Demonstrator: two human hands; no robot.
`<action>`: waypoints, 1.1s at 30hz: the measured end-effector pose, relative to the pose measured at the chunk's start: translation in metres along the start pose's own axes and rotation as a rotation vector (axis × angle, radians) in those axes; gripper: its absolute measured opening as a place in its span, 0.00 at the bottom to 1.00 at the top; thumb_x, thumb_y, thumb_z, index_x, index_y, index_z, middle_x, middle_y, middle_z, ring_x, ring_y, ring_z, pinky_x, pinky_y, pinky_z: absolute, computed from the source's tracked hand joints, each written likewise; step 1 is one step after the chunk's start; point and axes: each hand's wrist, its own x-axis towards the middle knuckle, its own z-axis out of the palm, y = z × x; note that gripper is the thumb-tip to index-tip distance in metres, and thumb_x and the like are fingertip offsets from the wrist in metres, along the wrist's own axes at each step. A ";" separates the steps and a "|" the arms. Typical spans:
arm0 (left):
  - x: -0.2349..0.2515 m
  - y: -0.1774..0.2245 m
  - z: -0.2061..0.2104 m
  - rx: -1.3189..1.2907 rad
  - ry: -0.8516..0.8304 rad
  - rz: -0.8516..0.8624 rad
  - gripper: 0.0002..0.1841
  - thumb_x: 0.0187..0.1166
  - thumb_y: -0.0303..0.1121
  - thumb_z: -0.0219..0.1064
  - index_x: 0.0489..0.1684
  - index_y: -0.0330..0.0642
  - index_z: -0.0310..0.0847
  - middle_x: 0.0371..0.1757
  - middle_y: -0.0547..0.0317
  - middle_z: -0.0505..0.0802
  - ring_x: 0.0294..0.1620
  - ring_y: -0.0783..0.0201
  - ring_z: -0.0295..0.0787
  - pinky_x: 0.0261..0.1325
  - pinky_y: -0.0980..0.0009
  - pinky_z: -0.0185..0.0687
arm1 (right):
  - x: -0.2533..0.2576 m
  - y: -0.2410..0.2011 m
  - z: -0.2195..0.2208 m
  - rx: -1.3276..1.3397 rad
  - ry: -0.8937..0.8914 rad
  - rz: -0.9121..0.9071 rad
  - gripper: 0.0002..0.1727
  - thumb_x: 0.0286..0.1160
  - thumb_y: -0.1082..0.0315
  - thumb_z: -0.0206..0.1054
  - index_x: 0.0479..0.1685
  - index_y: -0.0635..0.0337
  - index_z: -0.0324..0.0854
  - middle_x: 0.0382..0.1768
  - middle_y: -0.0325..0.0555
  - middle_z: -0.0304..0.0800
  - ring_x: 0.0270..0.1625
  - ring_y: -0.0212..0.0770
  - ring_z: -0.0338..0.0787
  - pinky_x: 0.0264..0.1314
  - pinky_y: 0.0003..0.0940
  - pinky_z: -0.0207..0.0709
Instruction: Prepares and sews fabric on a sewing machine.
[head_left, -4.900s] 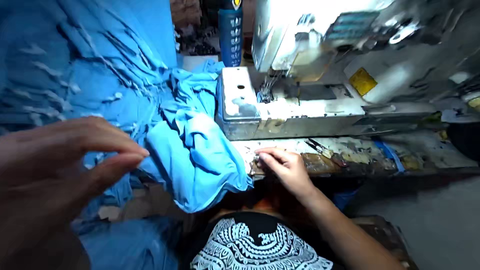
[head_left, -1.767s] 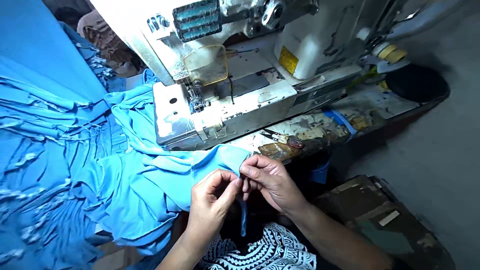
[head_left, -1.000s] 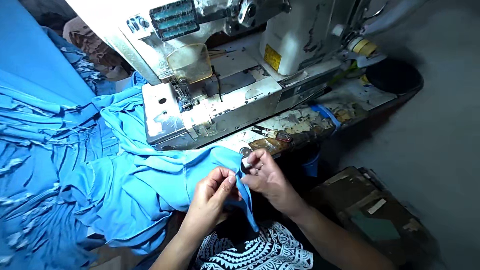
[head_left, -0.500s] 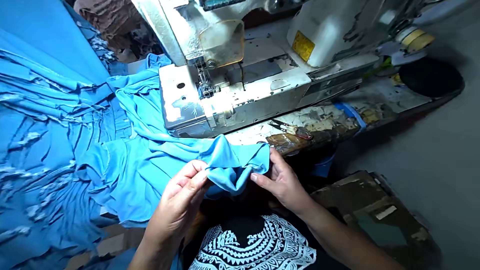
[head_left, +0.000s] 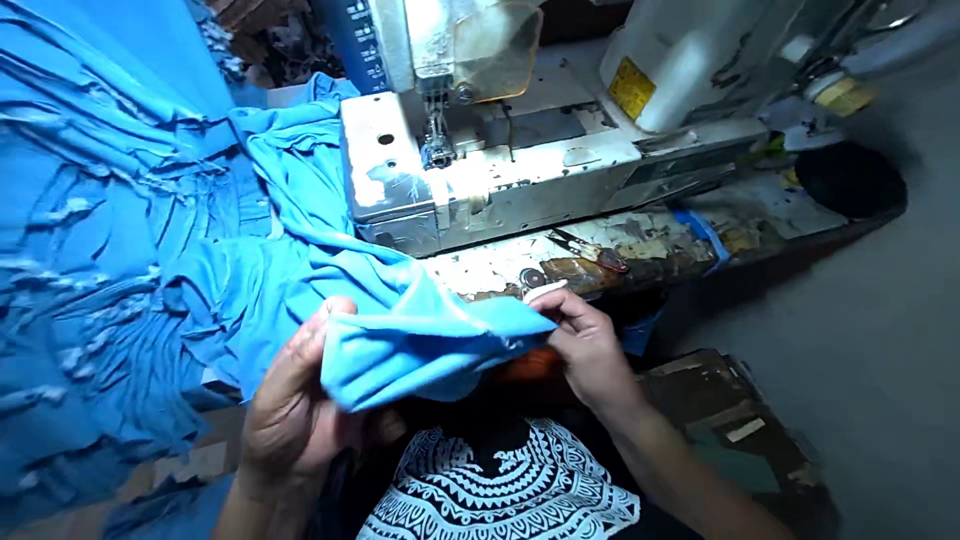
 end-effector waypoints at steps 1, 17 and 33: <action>-0.008 0.003 -0.009 0.123 0.069 -0.004 0.09 0.85 0.40 0.63 0.44 0.50 0.90 0.37 0.65 0.94 0.40 0.75 0.92 0.47 0.76 0.89 | 0.005 -0.011 -0.001 0.328 -0.101 0.178 0.09 0.82 0.67 0.64 0.40 0.52 0.91 0.35 0.34 0.93 0.34 0.21 0.87 0.36 0.17 0.81; -0.002 0.018 -0.014 1.231 0.218 0.548 0.05 0.83 0.41 0.66 0.44 0.60 0.88 0.53 0.79 0.84 0.58 0.82 0.80 0.60 0.84 0.77 | 0.014 -0.032 0.037 -0.515 -0.058 -0.503 0.08 0.77 0.62 0.72 0.44 0.49 0.97 0.41 0.37 0.88 0.50 0.20 0.82 0.59 0.15 0.75; 0.282 -0.002 -0.087 1.946 -0.195 0.584 0.21 0.79 0.51 0.66 0.58 0.46 0.88 0.58 0.49 0.93 0.66 0.52 0.87 0.69 0.48 0.77 | 0.106 -0.012 0.062 0.288 -0.207 0.118 0.19 0.83 0.76 0.51 0.28 0.63 0.87 0.29 0.38 0.95 0.33 0.27 0.93 0.41 0.24 0.89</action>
